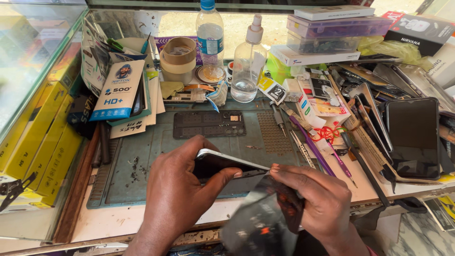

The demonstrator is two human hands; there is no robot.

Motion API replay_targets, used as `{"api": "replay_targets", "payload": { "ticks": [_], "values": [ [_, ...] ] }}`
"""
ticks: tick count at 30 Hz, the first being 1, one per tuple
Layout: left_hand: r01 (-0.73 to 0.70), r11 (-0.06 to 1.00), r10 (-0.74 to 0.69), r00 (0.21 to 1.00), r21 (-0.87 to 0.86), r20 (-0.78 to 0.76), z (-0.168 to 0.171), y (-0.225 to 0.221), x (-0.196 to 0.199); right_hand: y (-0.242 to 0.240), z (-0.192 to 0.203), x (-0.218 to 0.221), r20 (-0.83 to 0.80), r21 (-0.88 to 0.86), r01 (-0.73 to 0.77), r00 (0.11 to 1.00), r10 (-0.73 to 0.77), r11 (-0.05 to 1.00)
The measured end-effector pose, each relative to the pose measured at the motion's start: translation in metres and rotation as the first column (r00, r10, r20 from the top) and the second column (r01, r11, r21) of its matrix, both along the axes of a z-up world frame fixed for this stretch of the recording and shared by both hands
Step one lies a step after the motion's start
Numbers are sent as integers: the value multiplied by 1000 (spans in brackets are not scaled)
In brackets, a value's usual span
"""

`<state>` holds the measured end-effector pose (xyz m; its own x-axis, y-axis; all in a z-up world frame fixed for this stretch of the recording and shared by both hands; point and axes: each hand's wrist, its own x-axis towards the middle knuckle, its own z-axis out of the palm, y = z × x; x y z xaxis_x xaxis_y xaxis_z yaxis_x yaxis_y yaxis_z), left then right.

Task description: The person removes the back cover of a smartphone, then uses a plastic pry tool to separate the screen assembly from the frame. They lift the screen to expose the internal components, including the battery and motherboard, and continue to pry along the edges to fully detach the display.

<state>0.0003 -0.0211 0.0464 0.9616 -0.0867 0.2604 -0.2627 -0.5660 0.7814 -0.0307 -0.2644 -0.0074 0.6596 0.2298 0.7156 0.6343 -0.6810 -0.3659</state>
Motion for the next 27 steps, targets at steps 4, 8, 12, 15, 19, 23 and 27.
{"api": "replay_targets", "payload": {
  "ticks": [4,8,12,15,19,23,27],
  "values": [
    [0,1000,1,998,-16,63,0,-3,-4,2,1,-2,3,-1,6,1000,-6,1000],
    [-2,1000,3,990,-7,144,0,-5,-7,4,0,-2,17,1,45,999,-45,999],
    [-17,1000,17,998,10,55,4,-6,-7,3,-2,-1,52,-2,23,998,-23,1000],
    [-29,1000,29,999,4,-14,7,-7,-7,4,-3,1,77,5,10,997,-11,1000],
    [-9,998,10,1000,-68,17,5,-6,-9,8,3,3,80,-14,9,997,-8,1000],
    [32,999,-25,988,-39,155,2,-6,-8,8,16,-1,129,-139,-44,990,63,989],
    [-62,997,61,998,-36,-32,6,-8,-7,15,23,7,113,-82,-77,990,86,994]
  ]
}}
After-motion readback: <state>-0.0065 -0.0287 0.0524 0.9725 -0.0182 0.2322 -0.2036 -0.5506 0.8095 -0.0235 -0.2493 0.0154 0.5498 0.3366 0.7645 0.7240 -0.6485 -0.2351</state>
